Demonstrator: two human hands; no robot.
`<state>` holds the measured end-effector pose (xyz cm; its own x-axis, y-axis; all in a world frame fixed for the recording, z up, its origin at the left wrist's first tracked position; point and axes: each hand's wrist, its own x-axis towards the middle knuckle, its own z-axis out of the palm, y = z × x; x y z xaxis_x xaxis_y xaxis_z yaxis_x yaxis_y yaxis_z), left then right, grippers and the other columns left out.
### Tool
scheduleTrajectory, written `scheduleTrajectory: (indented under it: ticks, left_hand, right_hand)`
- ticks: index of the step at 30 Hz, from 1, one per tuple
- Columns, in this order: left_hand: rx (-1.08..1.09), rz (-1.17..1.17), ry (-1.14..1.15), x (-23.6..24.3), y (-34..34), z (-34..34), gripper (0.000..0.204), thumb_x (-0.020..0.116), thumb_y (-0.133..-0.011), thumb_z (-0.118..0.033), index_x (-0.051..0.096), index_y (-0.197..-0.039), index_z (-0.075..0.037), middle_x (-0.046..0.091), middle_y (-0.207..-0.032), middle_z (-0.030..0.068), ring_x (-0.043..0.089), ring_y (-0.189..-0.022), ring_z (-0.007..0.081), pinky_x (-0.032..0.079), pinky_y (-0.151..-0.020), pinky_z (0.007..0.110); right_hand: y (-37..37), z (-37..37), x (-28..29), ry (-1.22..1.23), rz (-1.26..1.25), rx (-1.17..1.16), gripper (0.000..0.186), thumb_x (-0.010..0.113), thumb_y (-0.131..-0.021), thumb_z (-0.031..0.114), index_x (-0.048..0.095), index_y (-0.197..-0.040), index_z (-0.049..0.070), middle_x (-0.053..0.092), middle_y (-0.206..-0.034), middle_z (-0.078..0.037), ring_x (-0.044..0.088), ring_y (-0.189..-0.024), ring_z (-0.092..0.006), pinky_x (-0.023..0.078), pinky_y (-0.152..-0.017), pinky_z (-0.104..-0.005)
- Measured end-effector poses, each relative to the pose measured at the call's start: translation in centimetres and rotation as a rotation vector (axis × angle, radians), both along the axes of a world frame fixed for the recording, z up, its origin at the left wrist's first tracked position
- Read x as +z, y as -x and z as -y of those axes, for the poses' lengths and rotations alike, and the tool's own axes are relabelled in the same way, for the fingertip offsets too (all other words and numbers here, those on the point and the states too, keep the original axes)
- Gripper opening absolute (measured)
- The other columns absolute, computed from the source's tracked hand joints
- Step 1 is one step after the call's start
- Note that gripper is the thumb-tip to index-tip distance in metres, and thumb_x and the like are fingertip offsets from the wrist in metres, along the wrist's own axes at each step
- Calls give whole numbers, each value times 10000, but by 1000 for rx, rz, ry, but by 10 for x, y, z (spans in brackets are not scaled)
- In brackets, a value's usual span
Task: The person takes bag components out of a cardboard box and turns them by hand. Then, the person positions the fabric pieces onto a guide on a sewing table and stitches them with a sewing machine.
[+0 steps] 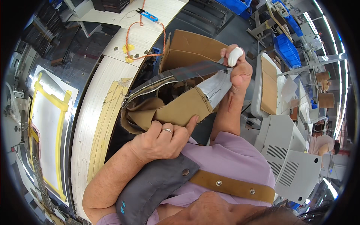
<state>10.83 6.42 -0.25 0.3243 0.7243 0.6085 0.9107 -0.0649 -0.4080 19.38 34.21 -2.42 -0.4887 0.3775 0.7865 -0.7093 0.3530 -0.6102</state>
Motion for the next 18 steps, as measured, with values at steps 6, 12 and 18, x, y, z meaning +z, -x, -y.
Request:
scheduleTrajectory:
  ticks: [6, 12, 18]
  left_hand:
    - [1, 24, 83, -4, -1, 3, 417, 580, -819, -120, 714, -1213, -115, 291, -708, -24, 370, -587, 100, 328, -503, 247]
    - [77, 249, 321, -8, 5, -3, 502, 581, -804, -124, 622, -1301, -79, 417, -711, -20, 482, -632, 113, 384, -586, 276]
    - [98, 660, 506, -14, 24, -15, 386, 601, -774, -71, 630, -1157, -26, 535, -776, 29, 577, -706, 178, 425, -663, 304]
  right_hand:
    - [-3, 0, -3, 37, 47, 51, 565, 836, -648, 517, 494, -566, 74, 536, -898, -92, 496, -915, -248, 427, -779, -389]
    - [-10, -13, -16, 50, 168, -9, 554, 819, -748, 461, 452, -572, 85, 527, -839, -83, 490, -834, -220, 397, -720, -339]
    - [-21, -36, -66, 114, 428, -73, 567, 771, -826, 450, 427, -601, 60, 522, -823, -99, 488, -788, -200, 376, -698, -312]
